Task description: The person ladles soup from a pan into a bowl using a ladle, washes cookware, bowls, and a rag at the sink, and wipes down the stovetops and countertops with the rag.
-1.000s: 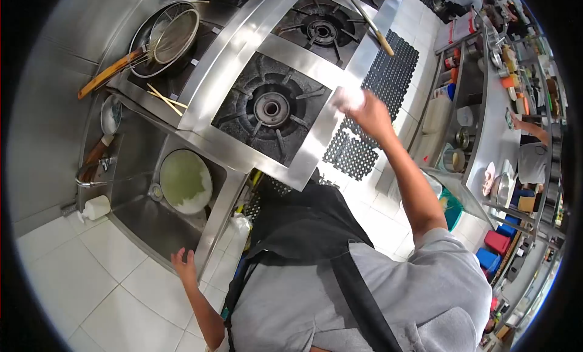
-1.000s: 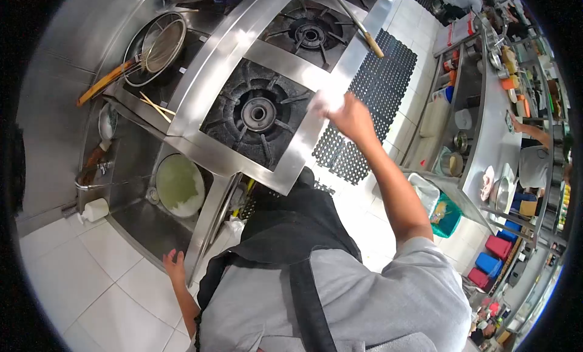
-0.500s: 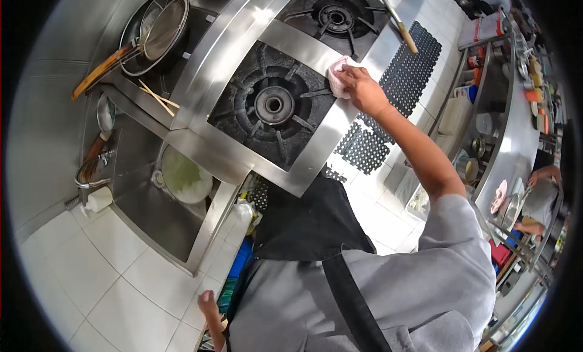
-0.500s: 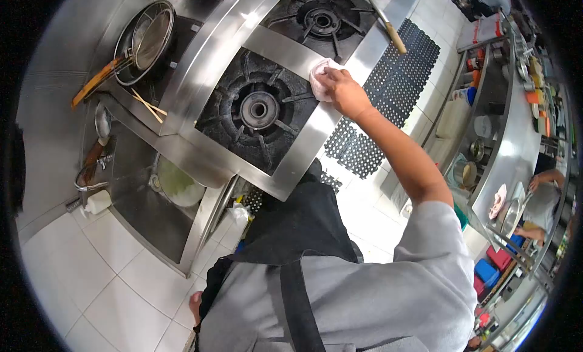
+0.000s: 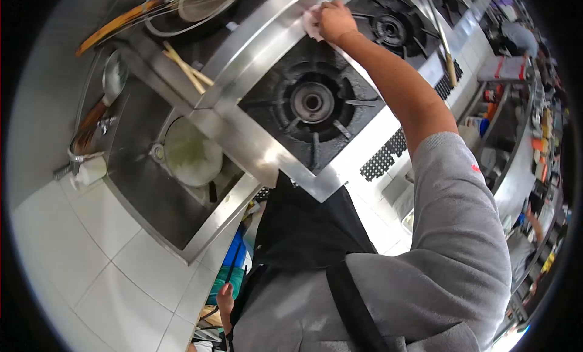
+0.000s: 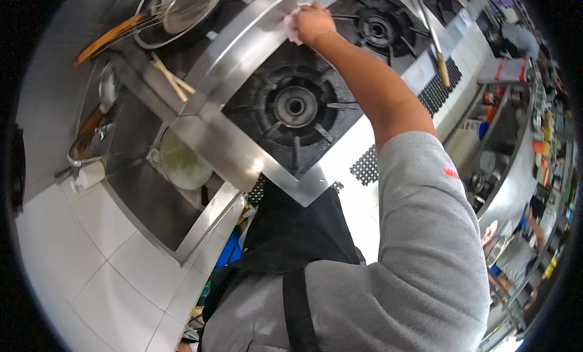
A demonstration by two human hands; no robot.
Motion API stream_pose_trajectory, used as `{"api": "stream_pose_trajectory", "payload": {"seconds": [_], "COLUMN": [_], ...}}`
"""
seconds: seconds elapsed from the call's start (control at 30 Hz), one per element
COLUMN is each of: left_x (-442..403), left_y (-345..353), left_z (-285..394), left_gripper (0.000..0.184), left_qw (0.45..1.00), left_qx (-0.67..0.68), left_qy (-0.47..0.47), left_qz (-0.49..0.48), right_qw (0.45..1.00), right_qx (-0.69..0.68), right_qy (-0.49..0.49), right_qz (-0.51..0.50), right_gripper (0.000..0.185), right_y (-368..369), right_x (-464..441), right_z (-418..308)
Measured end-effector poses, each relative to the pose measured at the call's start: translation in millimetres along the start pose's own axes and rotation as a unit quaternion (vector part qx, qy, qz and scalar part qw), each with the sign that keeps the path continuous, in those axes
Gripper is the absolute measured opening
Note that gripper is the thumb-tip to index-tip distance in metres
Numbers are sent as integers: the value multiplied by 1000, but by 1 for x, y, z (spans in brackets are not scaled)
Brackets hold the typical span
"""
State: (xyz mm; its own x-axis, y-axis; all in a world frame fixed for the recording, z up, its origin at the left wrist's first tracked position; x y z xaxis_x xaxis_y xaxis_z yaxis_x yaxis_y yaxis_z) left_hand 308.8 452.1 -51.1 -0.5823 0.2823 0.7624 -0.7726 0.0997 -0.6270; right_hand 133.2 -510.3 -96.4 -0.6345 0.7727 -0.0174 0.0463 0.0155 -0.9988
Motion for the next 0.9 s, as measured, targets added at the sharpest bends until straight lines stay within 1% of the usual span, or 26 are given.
{"api": "stream_pose_trajectory", "payload": {"seconds": [0.03,0.07,0.1,0.13,0.17,0.2,0.23,0.27,0.3,0.33,0.37,0.43,0.47,0.53,0.57,0.63,0.67,0.7,0.77,0.8,0.83,0.9], "left_x": [6,11,8,8,6,4,2,0,-3,-5,-5,-6,-7,-9,-15,-22,-19,-11,-9,-6,-5,-11], "left_y": [-6,-11,-6,-5,-4,5,12,21,29,37,43,54,56,56,53,39,35,23,20,20,23,34], "left_z": [18,37,18,18,22,19,15,12,9,9,10,14,15,14,7,6,4,21,27,28,30,34], "left_gripper": [41,42,43,44,45,46,46,46,45,45,46,46,46,47,47,47,46,46,45,44,45,45], "left_qw": [999,995,991,987,996,995,994,990,984,976,966,941,929,928,944,968,956,942,944,945,948,952], "left_qx": [46,92,122,151,87,99,109,131,157,186,217,276,302,307,278,220,255,290,293,293,284,264], "left_qy": [-19,-37,-37,-36,-11,-13,-18,-32,-48,-68,-89,-138,-161,-161,-126,-56,-97,-137,-128,-126,-120,-108], "left_qz": [11,24,29,31,8,-5,-19,-43,-68,-91,-113,-139,-141,-134,-128,-111,-108,-101,-77,-67,-80,-111], "right_qw": [998,998,999,999,999,999,997,995,988,984,976,966,961,948,938,932,928,925,909,907,904,922], "right_qx": [-27,-26,-23,-19,-9,-7,-62,-79,-127,-146,-155,-173,-186,-154,-137,-130,-127,-71,-39,-74,-108,-150], "right_qy": [14,9,6,5,-21,-47,-9,-67,-88,-95,-152,-184,-192,-270,-310,-334,-346,-358,-411,-408,-404,-340], "right_qz": [63,53,40,26,-24,-24,-34,-7,23,29,-3,-49,-66,-72,-72,-57,-48,-105,-57,-75,-93,-105], "right_gripper": [23,23,23,23,23,23,23,22,22,22,22,22,23,22,23,24,24,25,29,33,36,39], "right_y": [1,7,12,12,17,11,12,11,22,26,22,26,27,17,10,13,15,11,-2,-5,-8,5], "right_x": [-5,-10,-9,-7,-5,8,20,34,44,54,63,69,73,90,98,117,127,142,193,219,247,317], "right_z": [-11,-24,-38,-52,-71,-97,-122,-151,-177,-204,-228,-258,-265,-275,-279,-273,-268,-263,-246,-235,-226,-210]}}
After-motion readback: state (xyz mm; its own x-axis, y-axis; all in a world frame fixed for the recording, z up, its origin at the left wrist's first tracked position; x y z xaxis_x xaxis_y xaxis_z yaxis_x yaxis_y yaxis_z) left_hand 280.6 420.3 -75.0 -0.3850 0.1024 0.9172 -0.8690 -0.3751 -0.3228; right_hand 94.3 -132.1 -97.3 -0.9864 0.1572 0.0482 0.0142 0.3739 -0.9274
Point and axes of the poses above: each hand's wrist, its own x-axis away from the middle knuckle, its own y-axis out of the palm, z = x × y, the point moved 5 cm from there along -x, towards the middle knuckle, and after that the axes turned 5 degrees about -z, right-handed, at the moved point
